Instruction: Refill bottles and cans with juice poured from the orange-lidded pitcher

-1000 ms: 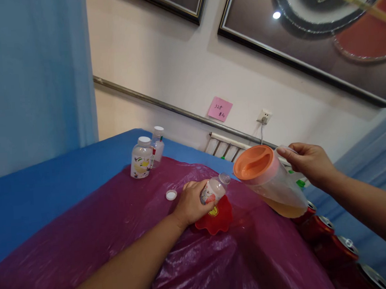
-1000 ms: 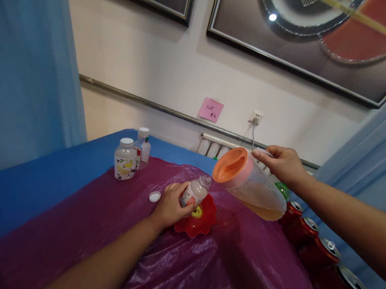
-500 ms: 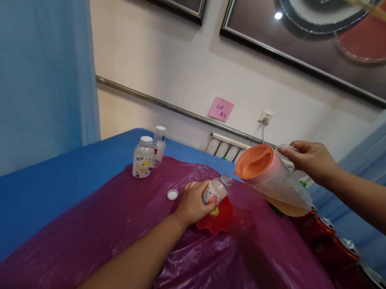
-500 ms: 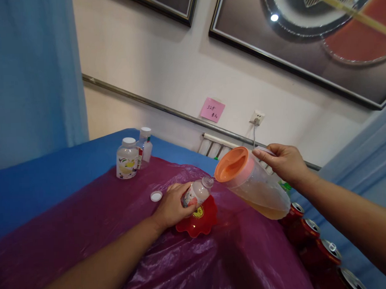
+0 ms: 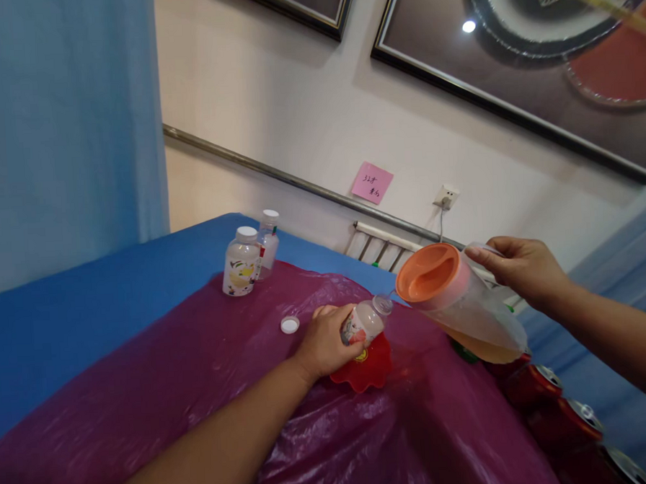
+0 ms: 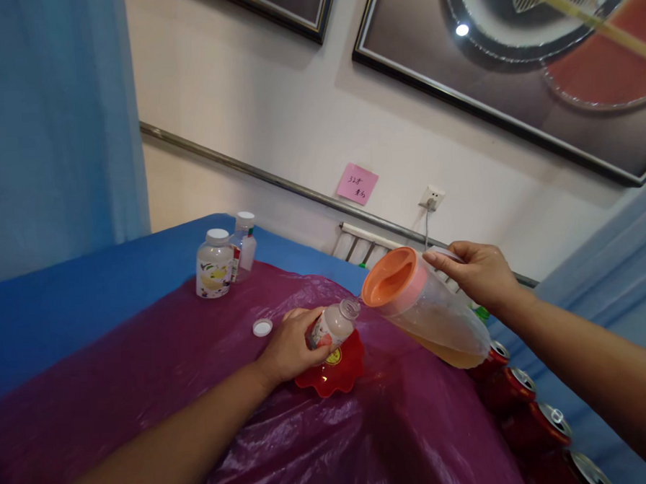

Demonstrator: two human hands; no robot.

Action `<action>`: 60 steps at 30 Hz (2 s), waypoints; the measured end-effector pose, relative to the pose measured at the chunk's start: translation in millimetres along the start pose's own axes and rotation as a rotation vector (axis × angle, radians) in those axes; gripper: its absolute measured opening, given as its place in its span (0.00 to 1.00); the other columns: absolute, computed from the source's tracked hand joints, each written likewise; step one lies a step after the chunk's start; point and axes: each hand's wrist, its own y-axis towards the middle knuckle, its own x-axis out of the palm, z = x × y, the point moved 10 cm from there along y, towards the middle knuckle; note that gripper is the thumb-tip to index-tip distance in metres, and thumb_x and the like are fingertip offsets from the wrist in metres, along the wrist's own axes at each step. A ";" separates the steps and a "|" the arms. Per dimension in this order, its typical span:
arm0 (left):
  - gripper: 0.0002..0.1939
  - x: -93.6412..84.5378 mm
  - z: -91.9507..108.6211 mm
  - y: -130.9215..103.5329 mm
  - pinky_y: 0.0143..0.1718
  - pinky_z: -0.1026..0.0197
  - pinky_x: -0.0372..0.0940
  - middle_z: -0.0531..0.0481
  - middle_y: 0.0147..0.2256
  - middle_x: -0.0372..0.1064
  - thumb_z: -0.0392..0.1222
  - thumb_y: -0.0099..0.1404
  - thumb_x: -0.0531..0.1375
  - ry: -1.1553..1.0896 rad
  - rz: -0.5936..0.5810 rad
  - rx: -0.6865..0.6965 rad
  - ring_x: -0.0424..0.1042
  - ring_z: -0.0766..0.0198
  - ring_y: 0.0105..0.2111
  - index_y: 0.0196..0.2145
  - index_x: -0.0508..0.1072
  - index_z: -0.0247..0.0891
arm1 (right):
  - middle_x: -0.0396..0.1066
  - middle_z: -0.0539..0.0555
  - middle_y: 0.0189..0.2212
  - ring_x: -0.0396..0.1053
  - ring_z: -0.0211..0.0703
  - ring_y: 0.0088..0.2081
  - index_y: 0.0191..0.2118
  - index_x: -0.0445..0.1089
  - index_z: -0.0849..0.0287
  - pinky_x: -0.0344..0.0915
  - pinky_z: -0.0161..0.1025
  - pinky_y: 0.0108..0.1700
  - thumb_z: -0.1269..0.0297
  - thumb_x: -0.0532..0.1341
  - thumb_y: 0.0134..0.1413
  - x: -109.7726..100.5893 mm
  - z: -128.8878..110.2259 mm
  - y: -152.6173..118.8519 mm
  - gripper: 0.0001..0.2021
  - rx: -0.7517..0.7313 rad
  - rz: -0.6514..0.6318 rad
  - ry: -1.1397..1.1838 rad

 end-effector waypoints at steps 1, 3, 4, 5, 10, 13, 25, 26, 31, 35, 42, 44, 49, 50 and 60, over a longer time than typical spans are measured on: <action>0.28 0.2 0.2 -0.2 0.53 0.48 0.62 0.45 0.45 0.76 0.45 0.54 0.67 -0.001 -0.002 -0.001 0.72 0.48 0.47 0.53 0.73 0.42 | 0.52 0.46 0.13 0.50 0.34 0.19 0.18 0.60 0.56 0.46 0.35 0.21 0.29 0.65 0.43 0.2 0.9 -0.2 0.32 0.010 -0.002 0.002; 0.28 0.1 0.1 -0.6 0.53 0.48 0.62 0.45 0.44 0.76 0.45 0.53 0.67 -0.001 0.001 -0.006 0.72 0.48 0.47 0.53 0.73 0.41 | 0.52 0.46 0.13 0.49 0.34 0.19 0.17 0.60 0.56 0.46 0.36 0.21 0.29 0.65 0.42 -0.5 1.7 -0.9 0.33 0.026 -0.002 0.014; 0.28 -0.2 -0.1 -0.8 0.53 0.48 0.63 0.45 0.44 0.76 0.46 0.53 0.67 0.001 0.003 -0.010 0.72 0.48 0.47 0.53 0.73 0.41 | 0.52 0.46 0.13 0.49 0.34 0.19 0.17 0.60 0.56 0.46 0.36 0.21 0.29 0.66 0.42 -1.2 1.4 -1.4 0.33 0.032 -0.002 0.020; 0.28 -0.4 -0.4 -0.9 0.53 0.48 0.63 0.44 0.44 0.76 0.46 0.54 0.67 0.002 0.005 -0.015 0.72 0.47 0.47 0.53 0.73 0.41 | 0.53 0.46 0.13 0.49 0.34 0.19 0.17 0.60 0.56 0.46 0.36 0.21 0.29 0.66 0.41 -2.2 0.9 -2.0 0.33 0.036 0.001 0.025; 0.27 -1.0 -0.1 -1.2 0.52 0.50 0.63 0.44 0.44 0.76 0.48 0.54 0.67 0.008 0.002 -0.026 0.72 0.48 0.47 0.52 0.74 0.42 | 0.52 0.46 0.13 0.47 0.33 0.18 0.17 0.60 0.56 0.43 0.36 0.21 0.28 0.67 0.39 -7.4 -3.0 -3.8 0.33 0.058 0.009 0.033; 0.26 -0.4 0.7 -0.7 0.51 0.50 0.63 0.45 0.43 0.76 0.49 0.54 0.67 0.003 -0.010 -0.027 0.72 0.49 0.47 0.51 0.74 0.42 | 0.52 0.46 0.13 0.46 0.33 0.18 0.18 0.60 0.56 0.42 0.37 0.20 0.29 0.67 0.38 -9.3 -4.3 -3.1 0.33 0.051 0.018 0.040; 0.23 -1.4 0.6 -1.0 0.52 0.49 0.62 0.46 0.43 0.76 0.49 0.54 0.67 -0.016 0.003 -0.011 0.72 0.49 0.46 0.48 0.74 0.44 | 0.49 0.45 0.13 0.46 0.32 0.18 0.17 0.56 0.55 0.41 0.36 0.20 0.31 0.67 0.41 -12.0 -5.7 -3.4 0.32 0.054 0.025 0.042; 0.23 -1.4 0.5 -1.0 0.52 0.49 0.62 0.46 0.43 0.76 0.49 0.54 0.67 -0.016 0.003 -0.011 0.72 0.49 0.46 0.48 0.74 0.44 | 0.49 0.45 0.13 0.46 0.32 0.18 0.17 0.56 0.55 0.42 0.36 0.20 0.31 0.67 0.41 -12.0 -6.2 -3.3 0.33 0.052 0.024 0.036; 0.25 -1.1 0.8 -0.9 0.52 0.49 0.62 0.46 0.43 0.76 0.48 0.55 0.67 -0.013 -0.005 -0.014 0.72 0.48 0.47 0.50 0.74 0.43 | 0.49 0.45 0.14 0.45 0.32 0.18 0.17 0.57 0.55 0.41 0.36 0.20 0.31 0.67 0.41 -13.5 -5.4 -2.8 0.33 0.060 0.026 0.035; 0.26 -2.8 0.3 -1.1 0.53 0.49 0.62 0.45 0.44 0.76 0.48 0.54 0.68 -0.012 0.010 -0.028 0.72 0.48 0.47 0.51 0.74 0.43 | 0.49 0.45 0.14 0.46 0.32 0.18 0.18 0.58 0.56 0.41 0.36 0.20 0.31 0.67 0.42 -14.1 -4.5 -2.3 0.32 0.048 0.022 0.031; 0.23 -3.3 0.6 -0.8 0.52 0.49 0.62 0.46 0.42 0.76 0.50 0.54 0.67 0.009 0.010 -0.024 0.72 0.48 0.45 0.47 0.75 0.43 | 0.49 0.45 0.14 0.46 0.33 0.19 0.19 0.59 0.56 0.42 0.37 0.20 0.32 0.67 0.43 -15.2 -2.2 -1.2 0.31 0.054 0.022 0.009; 0.21 -3.5 1.3 -0.8 0.52 0.49 0.62 0.46 0.41 0.76 0.50 0.55 0.67 0.007 0.009 -0.020 0.72 0.48 0.45 0.46 0.76 0.43 | 0.50 0.45 0.14 0.47 0.34 0.19 0.19 0.60 0.56 0.43 0.36 0.20 0.33 0.67 0.43 -16.4 -3.8 -1.2 0.30 0.048 0.026 0.003; 0.21 -2.9 1.4 -1.3 0.51 0.49 0.63 0.47 0.41 0.76 0.50 0.55 0.67 -0.005 0.002 -0.021 0.72 0.48 0.45 0.46 0.75 0.44 | 0.51 0.45 0.14 0.48 0.33 0.19 0.18 0.61 0.57 0.44 0.35 0.19 0.33 0.67 0.44 -19.1 -4.1 -0.7 0.31 0.029 0.038 -0.002; 0.21 -2.6 1.3 -1.3 0.51 0.49 0.63 0.47 0.41 0.76 0.50 0.55 0.67 -0.006 0.002 -0.019 0.72 0.48 0.46 0.46 0.75 0.44 | 0.51 0.45 0.14 0.47 0.33 0.19 0.18 0.61 0.56 0.43 0.35 0.19 0.32 0.67 0.43 -19.5 -2.9 -0.3 0.31 0.028 0.043 0.002; 0.21 -0.5 -0.4 -1.0 0.51 0.50 0.62 0.46 0.42 0.76 0.49 0.55 0.66 -0.002 -0.007 -0.011 0.72 0.48 0.46 0.47 0.75 0.43 | 0.52 0.45 0.13 0.48 0.33 0.18 0.18 0.62 0.56 0.44 0.34 0.19 0.32 0.67 0.43 -23.0 -3.2 -0.4 0.30 0.032 0.063 -0.019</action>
